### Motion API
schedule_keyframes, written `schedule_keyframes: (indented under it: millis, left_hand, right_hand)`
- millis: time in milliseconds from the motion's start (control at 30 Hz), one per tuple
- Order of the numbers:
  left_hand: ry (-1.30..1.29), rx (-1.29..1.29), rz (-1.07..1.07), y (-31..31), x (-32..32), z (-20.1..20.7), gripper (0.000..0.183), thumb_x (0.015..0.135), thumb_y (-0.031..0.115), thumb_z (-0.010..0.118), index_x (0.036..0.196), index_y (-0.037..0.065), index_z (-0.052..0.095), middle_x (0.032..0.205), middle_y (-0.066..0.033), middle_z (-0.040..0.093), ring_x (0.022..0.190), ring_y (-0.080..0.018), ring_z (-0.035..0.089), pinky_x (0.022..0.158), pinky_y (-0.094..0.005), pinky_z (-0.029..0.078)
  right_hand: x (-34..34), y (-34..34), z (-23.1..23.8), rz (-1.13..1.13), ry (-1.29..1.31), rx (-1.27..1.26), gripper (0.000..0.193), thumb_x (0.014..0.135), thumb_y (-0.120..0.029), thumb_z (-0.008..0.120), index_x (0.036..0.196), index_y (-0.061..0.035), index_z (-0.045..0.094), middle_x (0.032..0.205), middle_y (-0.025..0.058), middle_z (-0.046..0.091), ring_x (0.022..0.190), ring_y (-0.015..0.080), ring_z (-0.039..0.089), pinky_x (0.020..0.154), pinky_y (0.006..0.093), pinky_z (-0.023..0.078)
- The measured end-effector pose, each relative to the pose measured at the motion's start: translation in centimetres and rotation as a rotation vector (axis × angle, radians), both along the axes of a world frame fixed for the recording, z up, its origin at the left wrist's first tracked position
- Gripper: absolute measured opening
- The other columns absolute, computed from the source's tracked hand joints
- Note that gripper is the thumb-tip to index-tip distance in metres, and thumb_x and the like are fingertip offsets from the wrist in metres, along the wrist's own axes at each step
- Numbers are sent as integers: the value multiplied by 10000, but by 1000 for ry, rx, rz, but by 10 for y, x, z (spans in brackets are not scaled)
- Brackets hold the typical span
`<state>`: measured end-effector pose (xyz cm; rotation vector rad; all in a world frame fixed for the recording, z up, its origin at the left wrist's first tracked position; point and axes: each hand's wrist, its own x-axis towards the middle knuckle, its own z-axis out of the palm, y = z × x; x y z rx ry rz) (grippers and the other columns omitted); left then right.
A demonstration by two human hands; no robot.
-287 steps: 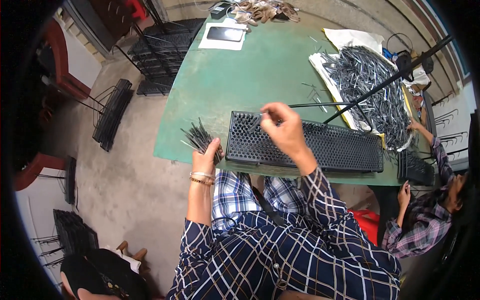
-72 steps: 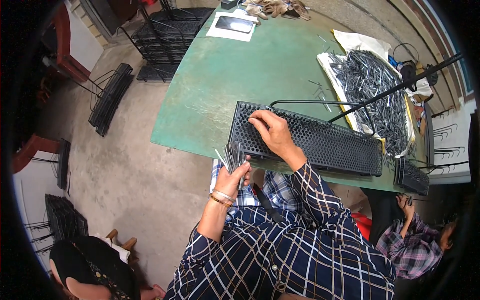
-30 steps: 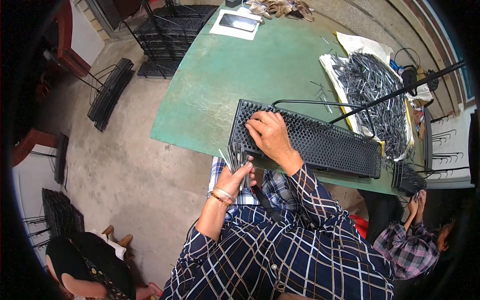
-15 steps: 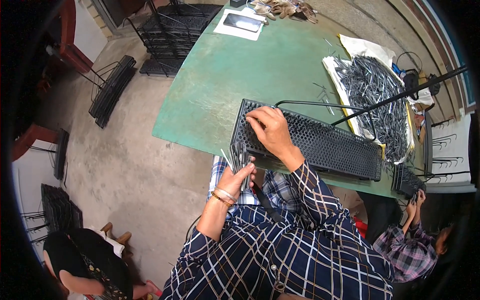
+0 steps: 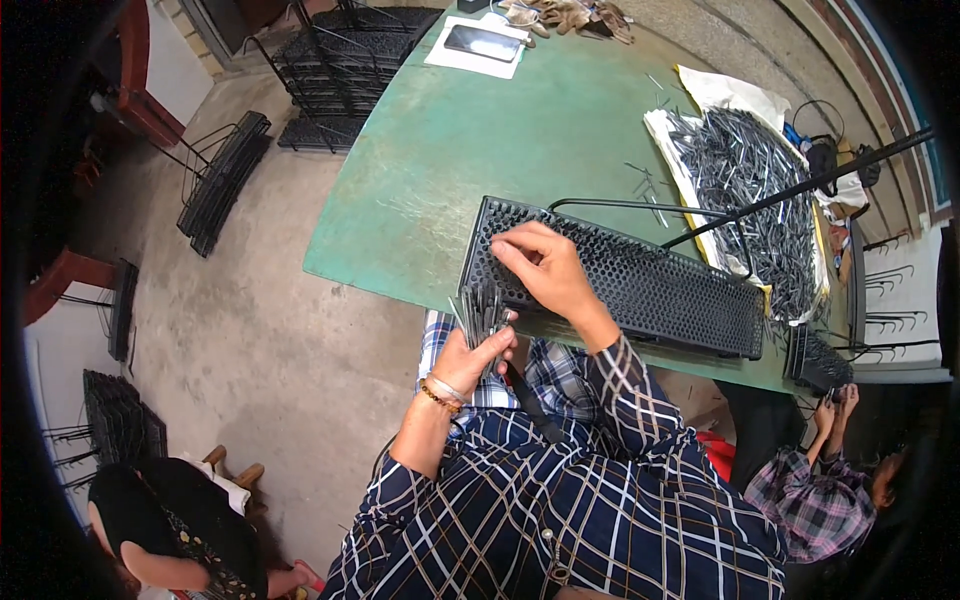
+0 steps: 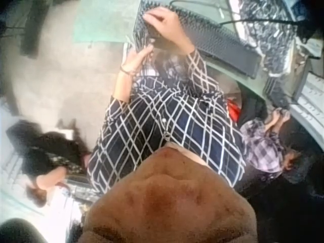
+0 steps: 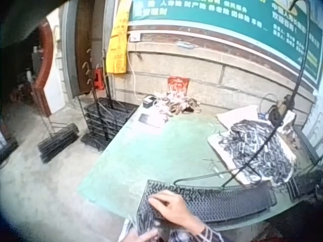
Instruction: Inserting small electronic components into a perforated mesh panel at a workbench.
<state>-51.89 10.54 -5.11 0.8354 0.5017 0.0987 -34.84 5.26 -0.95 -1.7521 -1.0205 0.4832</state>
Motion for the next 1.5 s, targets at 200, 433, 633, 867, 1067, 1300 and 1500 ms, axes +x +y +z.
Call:
schedule_keyframes:
  millis: [200, 433, 633, 867, 1067, 1300, 1500]
  left_hand:
    - [-45, 66, -230, 0, 5, 13, 317, 880, 180, 621, 1132, 13, 523, 764, -5, 566, 643, -77, 537, 515, -206, 446]
    - [-39, -32, -296, -12, 17, -11, 177, 887, 186, 605, 949, 29, 555, 721, -14, 541, 575, -77, 493, 455, -204, 393]
    - [-39, -136, -268, -11, 14, -12, 360, 888, 190, 601, 1186, 39, 468, 775, -15, 538, 611, -76, 481, 454, -194, 369]
    - [7, -145, -176, -7, 12, -9, 441, 886, 196, 601, 1267, 55, 429, 769, -5, 533, 604, -73, 468, 444, -186, 350]
    - [47, -187, -135, -5, 10, -10, 372, 892, 176, 578, 1234, 72, 473, 774, -19, 514, 596, -77, 456, 420, -175, 317]
    - [100, -117, -114, -2, 7, -13, 263, 883, 174, 598, 1107, 58, 525, 727, -14, 547, 561, -77, 485, 395, -191, 338]
    - [63, -37, -164, -1, 6, -10, 284, 885, 162, 596, 1132, 47, 515, 719, -14, 544, 539, -76, 478, 381, -195, 337]
  right_hand:
    - [5, -28, 10, 263, 585, -225, 217, 876, -190, 625, 908, 15, 689, 805, 12, 640, 735, 62, 543, 613, 222, 436]
    - [9, -52, -1, 60, 429, -225, 256, 843, -208, 661, 887, 45, 678, 718, 25, 634, 631, 66, 535, 545, 227, 416]
    - [11, -54, -2, 90, 522, -116, 193, 858, -149, 641, 913, 34, 671, 753, 21, 639, 668, 69, 557, 585, 227, 457]
    - [12, -37, -5, -146, 284, 129, 172, 883, -124, 608, 971, 18, 649, 818, 19, 652, 693, 58, 559, 618, 198, 452]
    - [13, -13, -17, -224, -72, 180, 143, 846, -81, 630, 949, 13, 661, 795, 50, 650, 645, 69, 550, 560, 212, 431]
    - [10, -8, -16, -215, -463, 237, 119, 826, -67, 643, 924, -3, 667, 791, 100, 653, 616, 152, 581, 547, 248, 447]
    - [10, -10, -15, -197, -532, 227, 129, 819, -75, 643, 924, -2, 664, 855, 114, 672, 727, 229, 643, 622, 297, 495]
